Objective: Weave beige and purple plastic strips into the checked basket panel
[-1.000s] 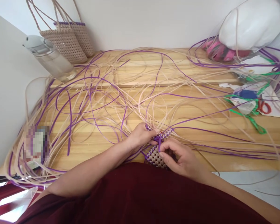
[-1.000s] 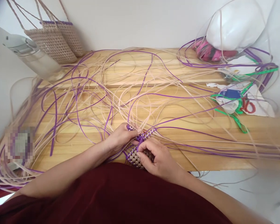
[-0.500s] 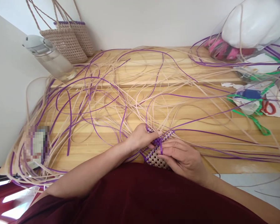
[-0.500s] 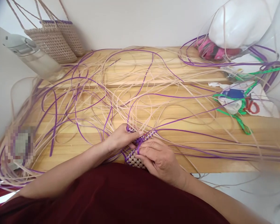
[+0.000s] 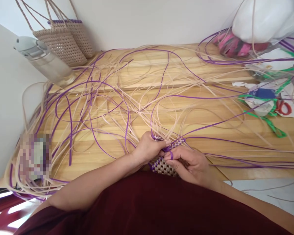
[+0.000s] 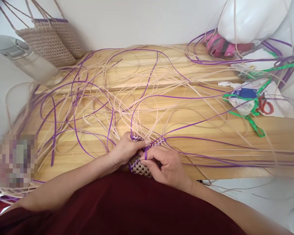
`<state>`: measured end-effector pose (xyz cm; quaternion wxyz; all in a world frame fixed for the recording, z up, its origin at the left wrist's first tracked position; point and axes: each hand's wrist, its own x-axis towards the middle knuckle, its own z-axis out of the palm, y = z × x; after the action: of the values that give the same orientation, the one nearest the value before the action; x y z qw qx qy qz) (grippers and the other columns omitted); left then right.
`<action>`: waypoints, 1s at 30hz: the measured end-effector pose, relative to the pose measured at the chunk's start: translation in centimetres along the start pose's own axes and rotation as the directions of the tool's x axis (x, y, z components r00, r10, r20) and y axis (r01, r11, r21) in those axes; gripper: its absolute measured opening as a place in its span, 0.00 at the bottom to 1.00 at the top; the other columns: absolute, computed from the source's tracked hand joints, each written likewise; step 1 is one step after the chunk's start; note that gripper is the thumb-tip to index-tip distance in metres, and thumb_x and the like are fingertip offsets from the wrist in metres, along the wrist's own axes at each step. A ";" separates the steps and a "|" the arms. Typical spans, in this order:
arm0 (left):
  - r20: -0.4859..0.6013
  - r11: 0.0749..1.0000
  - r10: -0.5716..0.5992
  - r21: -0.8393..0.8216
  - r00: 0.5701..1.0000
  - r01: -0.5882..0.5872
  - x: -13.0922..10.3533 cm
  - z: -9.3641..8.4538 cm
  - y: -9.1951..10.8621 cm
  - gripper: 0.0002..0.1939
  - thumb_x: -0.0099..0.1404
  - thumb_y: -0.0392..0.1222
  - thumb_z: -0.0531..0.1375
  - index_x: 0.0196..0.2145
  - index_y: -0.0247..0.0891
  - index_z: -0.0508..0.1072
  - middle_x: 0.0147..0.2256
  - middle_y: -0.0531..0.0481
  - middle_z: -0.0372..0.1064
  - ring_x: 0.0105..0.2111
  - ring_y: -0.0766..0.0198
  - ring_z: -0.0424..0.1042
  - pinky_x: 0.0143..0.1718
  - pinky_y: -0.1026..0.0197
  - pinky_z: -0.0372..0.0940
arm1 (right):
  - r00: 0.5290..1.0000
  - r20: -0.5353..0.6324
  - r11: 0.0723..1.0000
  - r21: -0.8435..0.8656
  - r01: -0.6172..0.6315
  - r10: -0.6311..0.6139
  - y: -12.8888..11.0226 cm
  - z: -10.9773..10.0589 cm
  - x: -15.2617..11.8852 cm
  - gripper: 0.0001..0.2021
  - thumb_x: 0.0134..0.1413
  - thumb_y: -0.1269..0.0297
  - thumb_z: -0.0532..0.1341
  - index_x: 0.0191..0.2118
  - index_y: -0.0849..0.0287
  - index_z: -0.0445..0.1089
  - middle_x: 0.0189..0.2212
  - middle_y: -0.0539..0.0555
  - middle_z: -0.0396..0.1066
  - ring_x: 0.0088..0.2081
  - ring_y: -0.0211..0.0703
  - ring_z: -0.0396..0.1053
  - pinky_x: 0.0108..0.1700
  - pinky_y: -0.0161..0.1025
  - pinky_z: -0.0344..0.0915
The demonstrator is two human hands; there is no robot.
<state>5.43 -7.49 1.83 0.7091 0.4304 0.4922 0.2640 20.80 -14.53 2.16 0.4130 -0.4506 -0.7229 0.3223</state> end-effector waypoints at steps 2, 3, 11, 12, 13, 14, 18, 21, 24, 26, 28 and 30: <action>0.001 1.000 0.019 0.024 1.000 -0.019 0.0 -0.3 0.0 0.12 0.50 0.42 0.68 0.21 0.34 0.69 0.17 0.56 0.65 0.15 0.72 0.61 0.17 0.68 0.58 | 0.998 0.052 0.999 0.043 0.029 -0.031 0.5 0.1 0.1 0.02 0.56 0.72 0.64 0.34 0.58 0.71 0.29 0.50 0.73 0.33 0.35 0.70 0.38 0.33 0.66; 0.001 0.998 0.035 0.050 0.999 -0.035 0.0 -0.4 0.0 0.12 0.51 0.42 0.68 0.20 0.34 0.69 0.17 0.56 0.64 0.15 0.72 0.61 0.17 0.68 0.57 | 0.996 0.077 0.997 0.061 0.043 -0.048 0.7 0.1 0.2 0.03 0.56 0.73 0.64 0.34 0.59 0.71 0.30 0.50 0.73 0.33 0.35 0.70 0.39 0.33 0.66; 0.019 0.966 0.139 0.218 0.990 -0.140 0.2 -0.9 -0.2 0.09 0.54 0.40 0.66 0.23 0.33 0.71 0.18 0.56 0.64 0.19 0.72 0.61 0.22 0.69 0.58 | 0.981 0.173 0.994 0.076 0.076 -0.089 1.2 0.4 0.6 0.06 0.59 0.69 0.62 0.30 0.60 0.68 0.26 0.50 0.70 0.30 0.35 0.66 0.35 0.33 0.63; 0.025 0.970 0.132 0.204 0.991 -0.134 0.3 -1.0 -0.2 0.09 0.55 0.41 0.66 0.23 0.33 0.71 0.18 0.56 0.65 0.20 0.72 0.62 0.22 0.69 0.58 | 0.979 0.184 0.996 0.040 0.083 -0.089 1.1 0.3 0.8 0.08 0.60 0.68 0.61 0.29 0.60 0.68 0.25 0.50 0.69 0.29 0.34 0.66 0.34 0.33 0.62; 0.030 0.976 0.119 0.181 0.992 -0.122 0.4 -1.0 -0.3 0.10 0.54 0.42 0.66 0.24 0.33 0.72 0.19 0.56 0.65 0.20 0.72 0.62 0.22 0.69 0.58 | 0.975 0.201 0.995 -0.007 0.098 -0.095 0.9 0.2 0.9 0.09 0.61 0.67 0.60 0.29 0.60 0.68 0.25 0.50 0.69 0.29 0.34 0.65 0.34 0.33 0.62; 0.035 0.983 0.098 0.153 0.995 -0.103 0.5 -1.1 -0.3 0.10 0.54 0.43 0.67 0.25 0.33 0.72 0.19 0.56 0.66 0.19 0.72 0.62 0.22 0.69 0.59 | 0.967 0.231 0.991 -0.060 0.121 -0.104 0.7 0.0 1.0 0.09 0.62 0.66 0.59 0.29 0.60 0.69 0.25 0.50 0.69 0.29 0.35 0.66 0.34 0.34 0.62; 0.067 0.997 0.018 0.076 0.998 -0.023 0.6 -1.3 0.1 0.15 0.49 0.46 0.71 0.28 0.33 0.75 0.23 0.54 0.70 0.21 0.71 0.65 0.24 0.67 0.63 | 0.892 0.418 0.933 -0.219 0.285 -0.175 -0.5 -2.1 1.3 0.08 0.64 0.63 0.59 0.36 0.58 0.74 0.29 0.52 0.73 0.35 0.39 0.70 0.40 0.36 0.66; 0.085 0.997 0.016 0.075 0.996 -0.022 0.5 -1.2 0.5 0.16 0.46 0.45 0.73 0.29 0.32 0.76 0.26 0.52 0.72 0.22 0.70 0.67 0.24 0.68 0.64 | 0.912 0.376 0.892 -0.340 0.298 -0.162 -1.1 -4.3 1.7 0.08 0.64 0.62 0.59 0.39 0.57 0.74 0.33 0.53 0.75 0.37 0.41 0.72 0.42 0.37 0.67; 0.103 0.995 0.019 0.091 0.994 -0.029 0.4 -1.1 0.7 0.14 0.48 0.44 0.72 0.29 0.32 0.77 0.26 0.52 0.72 0.22 0.72 0.66 0.23 0.69 0.64 | 0.968 0.229 0.849 -0.487 0.203 -0.099 -0.5 -5.6 2.5 0.10 0.65 0.65 0.55 0.46 0.57 0.72 0.43 0.56 0.75 0.43 0.44 0.72 0.44 0.39 0.67; 0.123 0.992 0.023 0.118 0.992 -0.038 0.4 -1.1 0.7 0.14 0.50 0.44 0.71 0.31 0.32 0.77 0.27 0.51 0.72 0.22 0.71 0.67 0.22 0.69 0.64 | 0.971 0.231 0.823 -0.540 0.176 -0.057 0.2 -5.6 3.2 0.10 0.65 0.66 0.55 0.46 0.58 0.72 0.42 0.57 0.74 0.42 0.44 0.72 0.42 0.40 0.67; 0.149 0.989 0.018 0.145 0.989 -0.039 0.5 -1.2 0.7 0.14 0.51 0.45 0.70 0.32 0.32 0.78 0.28 0.51 0.73 0.23 0.70 0.68 0.21 0.69 0.65 | 0.959 0.281 0.818 -0.543 0.190 -0.036 1.0 -5.6 4.1 0.09 0.64 0.65 0.56 0.37 0.59 0.72 0.34 0.55 0.73 0.35 0.42 0.70 0.37 0.39 0.65; 0.162 0.987 0.002 0.155 0.987 -0.027 0.6 -1.3 0.8 0.14 0.51 0.44 0.70 0.32 0.32 0.78 0.28 0.50 0.73 0.23 0.70 0.68 0.22 0.68 0.66 | 0.946 0.323 0.836 -0.511 0.199 -0.029 2.0 -6.5 4.9 0.11 0.63 0.64 0.58 0.30 0.60 0.71 0.26 0.52 0.70 0.29 0.37 0.66 0.32 0.36 0.61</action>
<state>4.47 -6.20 2.06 0.7084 0.5085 0.4494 0.1939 26.09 -8.67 4.86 0.1737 -0.4489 -0.8642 0.1467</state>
